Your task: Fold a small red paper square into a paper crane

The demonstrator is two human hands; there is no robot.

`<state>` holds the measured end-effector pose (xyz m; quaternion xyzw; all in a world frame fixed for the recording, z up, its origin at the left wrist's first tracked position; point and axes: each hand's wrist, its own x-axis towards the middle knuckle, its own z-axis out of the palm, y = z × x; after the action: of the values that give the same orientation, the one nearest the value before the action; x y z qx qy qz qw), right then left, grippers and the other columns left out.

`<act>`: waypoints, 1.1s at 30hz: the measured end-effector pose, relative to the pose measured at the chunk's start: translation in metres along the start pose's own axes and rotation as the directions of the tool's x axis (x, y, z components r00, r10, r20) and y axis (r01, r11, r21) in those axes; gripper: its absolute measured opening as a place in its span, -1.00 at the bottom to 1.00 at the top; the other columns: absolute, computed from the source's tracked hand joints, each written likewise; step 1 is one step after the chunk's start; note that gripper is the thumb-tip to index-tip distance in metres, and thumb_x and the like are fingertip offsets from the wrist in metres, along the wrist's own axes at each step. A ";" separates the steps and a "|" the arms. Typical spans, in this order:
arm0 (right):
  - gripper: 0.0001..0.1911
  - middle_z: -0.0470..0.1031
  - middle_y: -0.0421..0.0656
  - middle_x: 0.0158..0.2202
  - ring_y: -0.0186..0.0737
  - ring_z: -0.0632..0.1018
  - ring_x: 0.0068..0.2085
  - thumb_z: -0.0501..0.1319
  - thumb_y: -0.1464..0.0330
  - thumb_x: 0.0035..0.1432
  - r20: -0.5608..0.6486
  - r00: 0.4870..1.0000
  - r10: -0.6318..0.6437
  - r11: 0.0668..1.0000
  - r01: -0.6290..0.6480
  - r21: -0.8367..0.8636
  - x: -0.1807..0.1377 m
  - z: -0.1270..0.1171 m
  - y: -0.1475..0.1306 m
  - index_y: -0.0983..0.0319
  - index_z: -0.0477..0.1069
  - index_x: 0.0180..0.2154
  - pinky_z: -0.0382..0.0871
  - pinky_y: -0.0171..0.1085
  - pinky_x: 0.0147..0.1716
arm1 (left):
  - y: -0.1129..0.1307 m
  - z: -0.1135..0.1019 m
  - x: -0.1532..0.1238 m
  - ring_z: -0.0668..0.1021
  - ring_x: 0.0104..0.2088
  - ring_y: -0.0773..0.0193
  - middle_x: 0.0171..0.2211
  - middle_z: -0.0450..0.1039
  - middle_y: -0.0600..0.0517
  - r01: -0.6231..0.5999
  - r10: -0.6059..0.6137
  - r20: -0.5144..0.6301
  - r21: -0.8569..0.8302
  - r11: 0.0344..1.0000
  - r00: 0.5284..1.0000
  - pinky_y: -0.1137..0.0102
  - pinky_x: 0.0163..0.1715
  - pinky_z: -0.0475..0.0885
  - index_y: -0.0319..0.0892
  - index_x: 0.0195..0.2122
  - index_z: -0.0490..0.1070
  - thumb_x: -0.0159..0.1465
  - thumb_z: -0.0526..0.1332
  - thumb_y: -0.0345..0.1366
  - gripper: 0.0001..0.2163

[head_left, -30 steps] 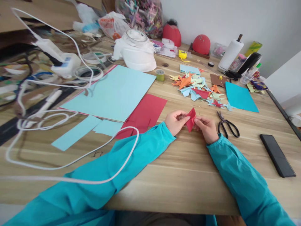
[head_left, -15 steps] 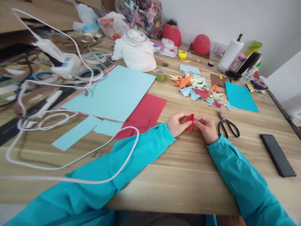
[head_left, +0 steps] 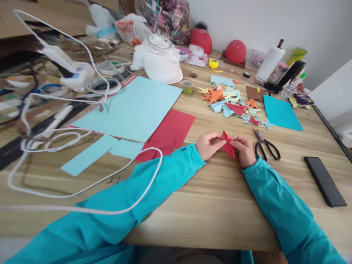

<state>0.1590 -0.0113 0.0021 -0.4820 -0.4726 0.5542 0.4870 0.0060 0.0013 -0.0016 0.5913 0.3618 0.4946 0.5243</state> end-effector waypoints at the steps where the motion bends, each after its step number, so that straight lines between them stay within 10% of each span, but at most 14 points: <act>1: -0.87 0.34 -0.29 -0.68 -0.42 0.28 -0.65 0.28 0.33 -0.15 0.005 1.000 -0.006 1.000 0.006 -0.007 0.000 -0.001 0.000 0.23 0.37 -0.53 0.07 -0.39 -0.66 | 0.000 0.000 0.000 0.44 -0.51 0.36 -0.50 0.45 0.04 0.017 -0.017 -0.004 -0.031 0.999 1.000 0.45 -0.51 0.38 -0.24 -0.37 0.47 0.03 0.26 -0.29 -0.83; 9: -0.93 0.27 -0.29 -0.72 -0.39 0.24 -0.64 0.22 0.40 -0.23 0.091 0.996 -0.016 0.997 0.023 -0.074 0.000 -0.002 -0.004 0.23 0.34 -0.62 0.03 -0.37 -0.63 | 0.001 -0.007 0.003 0.46 -0.49 0.34 -0.50 0.48 0.00 -0.054 0.053 0.047 0.031 0.998 0.997 0.43 -0.48 0.39 -0.21 -0.49 0.55 -0.02 0.27 -0.39 -0.93; 19: -0.92 0.27 -0.29 -0.71 -0.39 0.25 -0.63 0.23 0.42 -0.21 0.092 0.996 -0.011 1.000 0.011 0.003 0.002 -0.004 -0.001 0.22 0.34 -0.63 0.04 -0.37 -0.64 | 0.009 -0.006 0.003 0.48 -0.56 0.38 -0.52 0.49 0.03 0.199 -0.198 0.024 -0.209 0.958 0.980 0.43 -0.52 0.45 -0.21 -0.50 0.56 -0.11 0.34 -0.34 -0.89; 33: -0.92 0.29 -0.30 -0.72 -0.44 0.23 -0.65 0.20 0.46 -0.23 0.047 0.999 -0.012 1.000 0.011 0.021 0.000 -0.003 -0.005 0.25 0.33 -0.66 -0.01 -0.38 -0.63 | 0.004 -0.007 0.008 0.43 -0.67 0.42 -0.70 0.41 0.08 0.251 -0.303 -0.097 -0.356 0.900 0.948 0.47 -0.60 0.38 -0.27 -0.58 0.50 -0.20 0.40 -0.30 -0.82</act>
<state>0.1624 -0.0105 0.0068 -0.4611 -0.4810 0.5675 0.4838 0.0006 0.0101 0.0037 0.3953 0.3904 0.5127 0.6546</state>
